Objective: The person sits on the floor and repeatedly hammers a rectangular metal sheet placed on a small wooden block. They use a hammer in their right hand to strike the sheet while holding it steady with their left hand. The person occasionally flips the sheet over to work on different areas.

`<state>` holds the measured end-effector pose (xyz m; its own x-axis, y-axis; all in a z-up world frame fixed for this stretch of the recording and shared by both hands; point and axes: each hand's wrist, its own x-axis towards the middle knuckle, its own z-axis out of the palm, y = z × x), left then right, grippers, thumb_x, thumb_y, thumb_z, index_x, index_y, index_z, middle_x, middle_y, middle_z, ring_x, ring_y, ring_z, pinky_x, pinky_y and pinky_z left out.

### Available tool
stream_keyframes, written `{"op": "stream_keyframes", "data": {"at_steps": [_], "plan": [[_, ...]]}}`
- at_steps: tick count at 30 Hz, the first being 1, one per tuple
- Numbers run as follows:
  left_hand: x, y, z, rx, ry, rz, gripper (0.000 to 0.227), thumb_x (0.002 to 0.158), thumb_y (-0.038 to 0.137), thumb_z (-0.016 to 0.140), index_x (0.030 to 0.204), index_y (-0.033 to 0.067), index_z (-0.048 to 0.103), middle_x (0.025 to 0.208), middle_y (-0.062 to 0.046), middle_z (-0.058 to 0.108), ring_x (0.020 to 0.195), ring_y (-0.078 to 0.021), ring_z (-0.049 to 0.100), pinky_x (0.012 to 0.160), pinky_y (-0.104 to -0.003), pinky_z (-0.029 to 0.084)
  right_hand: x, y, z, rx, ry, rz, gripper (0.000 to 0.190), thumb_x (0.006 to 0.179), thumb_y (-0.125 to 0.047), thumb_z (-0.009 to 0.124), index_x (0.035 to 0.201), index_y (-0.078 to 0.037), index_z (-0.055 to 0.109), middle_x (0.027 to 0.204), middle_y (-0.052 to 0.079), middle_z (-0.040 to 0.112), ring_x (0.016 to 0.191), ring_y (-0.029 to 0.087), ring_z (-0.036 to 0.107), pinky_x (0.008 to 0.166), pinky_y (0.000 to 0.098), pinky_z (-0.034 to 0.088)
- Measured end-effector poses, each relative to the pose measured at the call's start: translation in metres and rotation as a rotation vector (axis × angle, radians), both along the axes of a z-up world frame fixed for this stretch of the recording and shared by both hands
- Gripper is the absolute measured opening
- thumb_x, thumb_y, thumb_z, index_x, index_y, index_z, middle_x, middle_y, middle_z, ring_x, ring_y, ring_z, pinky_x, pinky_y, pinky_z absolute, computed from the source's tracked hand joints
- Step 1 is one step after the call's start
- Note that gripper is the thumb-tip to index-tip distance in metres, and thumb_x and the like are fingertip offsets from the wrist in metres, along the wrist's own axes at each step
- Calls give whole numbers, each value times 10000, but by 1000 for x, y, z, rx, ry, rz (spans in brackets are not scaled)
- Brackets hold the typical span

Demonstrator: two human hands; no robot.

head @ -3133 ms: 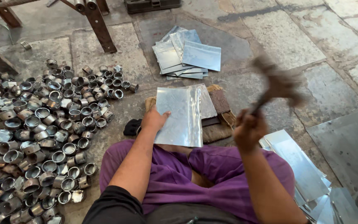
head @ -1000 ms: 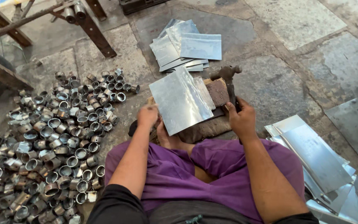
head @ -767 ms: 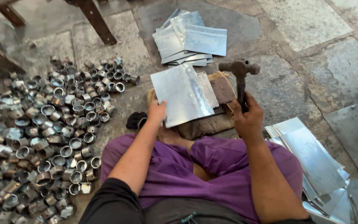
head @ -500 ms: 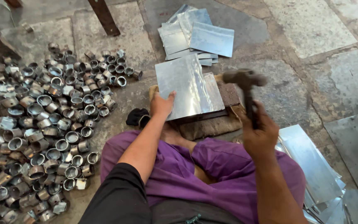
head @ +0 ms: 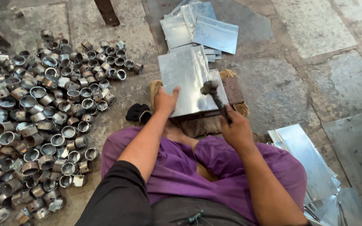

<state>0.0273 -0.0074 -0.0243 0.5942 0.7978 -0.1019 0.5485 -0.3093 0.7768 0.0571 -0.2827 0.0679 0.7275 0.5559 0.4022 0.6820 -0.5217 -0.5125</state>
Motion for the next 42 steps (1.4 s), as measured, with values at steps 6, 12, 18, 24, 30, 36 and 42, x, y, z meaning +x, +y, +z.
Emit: {"op": "stream_keyframes", "data": {"at_steps": [6,12,18,24,30,36,42], "plan": [[-14,-8,2,-89,20,-42,669,862,526,747,1172,-50,607,1117,-268,711,1037,-418,702,888,-469,553,-16,-19,39,271,43,-45,383,980,-191,702,1325,-35,640,856,168,693,693,302,692,628,391,520],[-29,-21,4,-82,-1,-82,649,856,501,760,1157,-57,617,1099,-269,722,1028,-405,717,874,-458,569,-1,2,-21,161,51,29,326,962,-133,716,1267,-22,675,942,196,692,815,374,678,704,423,531],[-32,-27,-2,-101,-4,-99,649,855,496,755,1184,-39,595,1089,-262,724,1007,-403,719,875,-450,565,-30,-12,45,308,-94,68,375,938,-124,740,1284,-7,658,976,179,712,851,308,717,747,389,562],[-37,-31,-4,-81,34,-109,682,861,497,762,1209,-53,556,1138,-270,708,1054,-403,703,897,-448,560,-40,-25,64,630,-112,-45,378,1022,-134,694,1352,28,604,895,116,675,733,188,644,673,322,516],[-35,-28,-4,-75,41,-118,784,851,482,784,1301,-74,464,1208,-294,676,1106,-415,686,929,-440,556,-10,5,-15,183,-148,-4,380,942,-124,776,1292,-30,663,968,197,708,862,349,698,763,390,549],[-45,-29,5,-182,70,-144,829,861,471,744,1402,-56,403,1262,-278,652,1133,-397,688,937,-431,565,-35,-13,56,450,-1,8,413,955,-99,758,1330,31,641,867,151,694,688,198,627,633,312,512],[-41,-25,19,-173,50,-43,867,829,456,791,1446,0,387,1307,-267,624,1175,-391,645,982,-439,521,-52,-33,71,936,80,172,236,1068,-131,669,1239,16,600,879,31,636,689,81,574,591,213,493]]}}
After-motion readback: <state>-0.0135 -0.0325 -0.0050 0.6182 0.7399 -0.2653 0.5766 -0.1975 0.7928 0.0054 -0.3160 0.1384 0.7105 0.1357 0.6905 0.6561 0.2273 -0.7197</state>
